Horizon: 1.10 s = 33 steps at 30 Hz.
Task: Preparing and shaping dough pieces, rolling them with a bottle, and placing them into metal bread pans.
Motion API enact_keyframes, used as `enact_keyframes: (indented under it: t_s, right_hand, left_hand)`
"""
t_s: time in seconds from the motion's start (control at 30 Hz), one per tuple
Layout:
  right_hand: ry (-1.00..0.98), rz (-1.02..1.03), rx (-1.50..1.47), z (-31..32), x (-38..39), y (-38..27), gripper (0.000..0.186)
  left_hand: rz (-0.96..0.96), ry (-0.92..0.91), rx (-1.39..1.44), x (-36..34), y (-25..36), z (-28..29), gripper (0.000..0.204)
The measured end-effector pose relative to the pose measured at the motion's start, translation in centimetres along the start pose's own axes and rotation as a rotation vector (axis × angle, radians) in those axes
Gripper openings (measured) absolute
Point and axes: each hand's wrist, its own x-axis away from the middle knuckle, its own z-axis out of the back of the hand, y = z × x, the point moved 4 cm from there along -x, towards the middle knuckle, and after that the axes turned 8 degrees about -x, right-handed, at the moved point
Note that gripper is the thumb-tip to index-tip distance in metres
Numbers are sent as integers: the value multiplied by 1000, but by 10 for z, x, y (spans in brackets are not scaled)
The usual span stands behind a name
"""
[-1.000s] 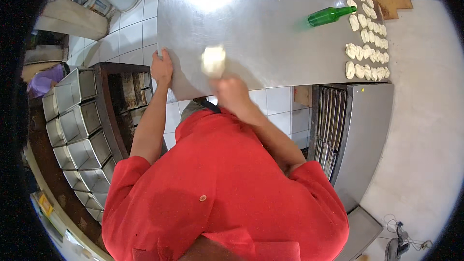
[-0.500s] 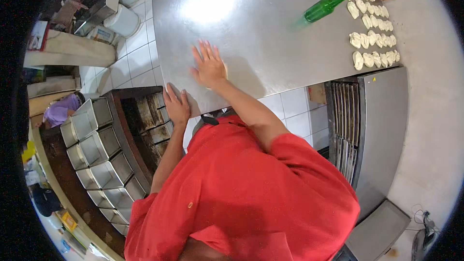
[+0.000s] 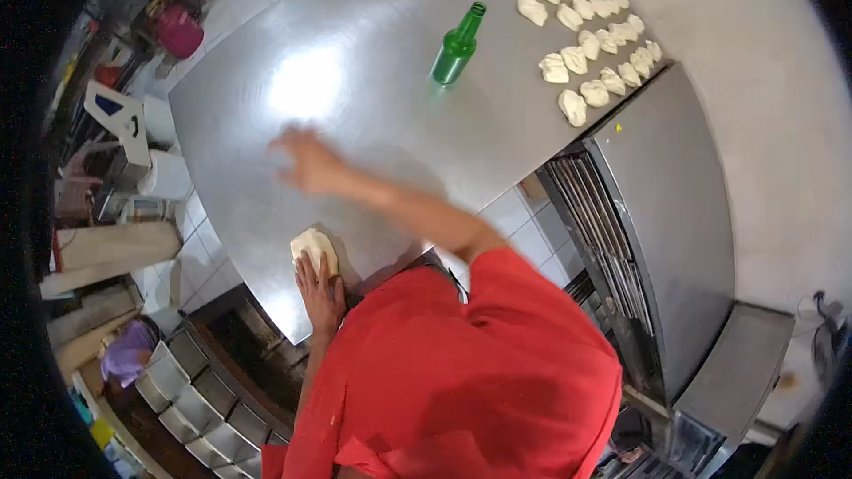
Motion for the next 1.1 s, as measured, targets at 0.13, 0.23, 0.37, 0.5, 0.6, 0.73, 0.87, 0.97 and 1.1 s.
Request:
enact_keyframes:
  t_s: [0.13, 0.23, 0.37, 0.5, 0.6, 0.73, 0.87, 0.97, 1.1]
  right_hand:
    - [-238, -18, 681, 205, -36, 86, 51]
    - [-459, 108, 1446, 332, -16, 167, 51]
    - [-684, -363, 1413, 340, -7, 120, 61]
    - [-468, -276, 837, 273, 42, 66, 82]
    - [-575, -195, 473, 147, 107, -4, 88]
    - [-611, -407, 258, 4, 161, -60, 83]
    - [-264, -161, 399, -21, 153, -59, 78]
    - [-135, 124, 468, -10, 131, -63, 76]
    - [-288, 79, 581, -37, 103, 0, 77]
  left_hand:
    - [114, 32, -33, 13, 9, 12, 65]
    - [138, 113, 78, 1, 18, 21, 64]
    - [401, 214, 267, 14, 28, 27, 62]
    - [535, 331, 925, 12, 20, 41, 63]
    - [464, 332, 1205, -9, 37, 59, 63]
    - [527, 297, 1331, -2, 1, 48, 55]
    - [598, 279, 1213, -20, -36, 59, 47]
    - [566, 355, 1162, -42, -40, 64, 40]
    - [571, 423, 710, -76, -79, 6, 31]
